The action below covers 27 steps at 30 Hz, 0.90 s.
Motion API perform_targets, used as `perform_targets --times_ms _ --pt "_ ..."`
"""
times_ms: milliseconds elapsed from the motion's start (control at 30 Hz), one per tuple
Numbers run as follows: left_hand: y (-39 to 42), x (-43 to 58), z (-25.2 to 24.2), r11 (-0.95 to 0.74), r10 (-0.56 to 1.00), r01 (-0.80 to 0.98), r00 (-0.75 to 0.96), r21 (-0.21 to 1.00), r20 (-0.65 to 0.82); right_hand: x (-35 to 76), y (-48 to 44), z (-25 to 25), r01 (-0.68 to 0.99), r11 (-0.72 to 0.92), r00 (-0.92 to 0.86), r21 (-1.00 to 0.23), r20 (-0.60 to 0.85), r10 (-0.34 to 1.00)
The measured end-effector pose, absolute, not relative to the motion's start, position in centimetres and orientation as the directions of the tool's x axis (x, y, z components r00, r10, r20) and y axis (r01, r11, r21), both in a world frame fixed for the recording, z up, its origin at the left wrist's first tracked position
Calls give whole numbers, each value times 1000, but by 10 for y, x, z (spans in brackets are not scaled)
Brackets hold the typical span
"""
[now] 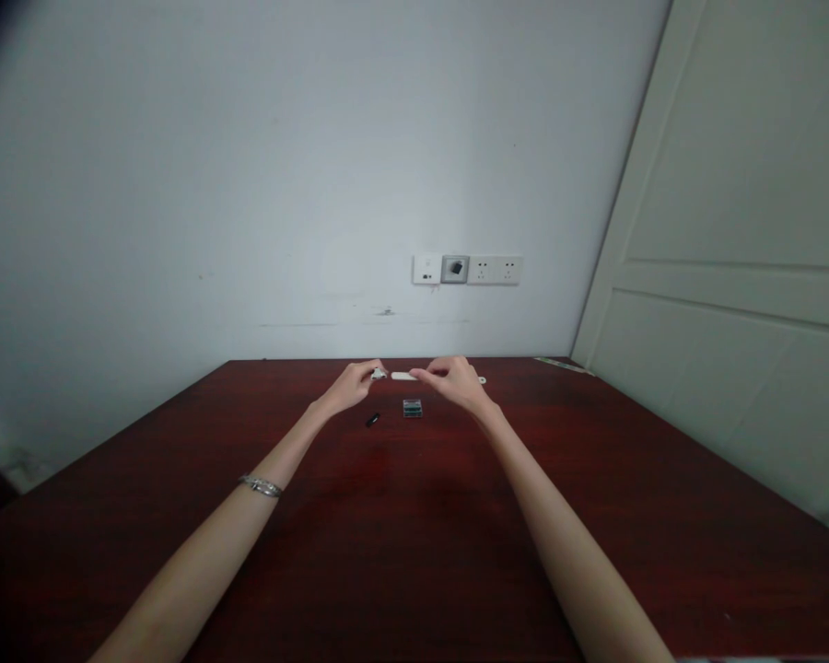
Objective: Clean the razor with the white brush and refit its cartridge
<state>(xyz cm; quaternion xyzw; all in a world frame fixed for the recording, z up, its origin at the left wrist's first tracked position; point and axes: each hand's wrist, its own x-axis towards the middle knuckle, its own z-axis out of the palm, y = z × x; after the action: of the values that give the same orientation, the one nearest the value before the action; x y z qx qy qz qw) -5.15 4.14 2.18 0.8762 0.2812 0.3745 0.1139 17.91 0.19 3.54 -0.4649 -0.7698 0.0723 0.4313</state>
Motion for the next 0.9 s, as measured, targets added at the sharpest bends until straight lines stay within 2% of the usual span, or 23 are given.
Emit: perform_targets --times_ms 133,300,567,767,900 --pt "45 -52 21 -840 540 423 590 340 600 177 -1 34 581 573 -184 -579 592 785" --pt "45 -50 19 -849 515 471 631 241 581 161 -7 34 561 631 -254 -536 614 747" --pt "50 -57 19 -859 499 446 624 251 601 176 0 29 623 575 -192 -530 610 769" --pt "48 -53 17 -860 493 465 653 209 576 162 -4 27 628 607 -245 -487 617 748" --pt "47 -55 19 -859 491 474 656 195 573 170 0 23 642 574 -208 -508 605 768"
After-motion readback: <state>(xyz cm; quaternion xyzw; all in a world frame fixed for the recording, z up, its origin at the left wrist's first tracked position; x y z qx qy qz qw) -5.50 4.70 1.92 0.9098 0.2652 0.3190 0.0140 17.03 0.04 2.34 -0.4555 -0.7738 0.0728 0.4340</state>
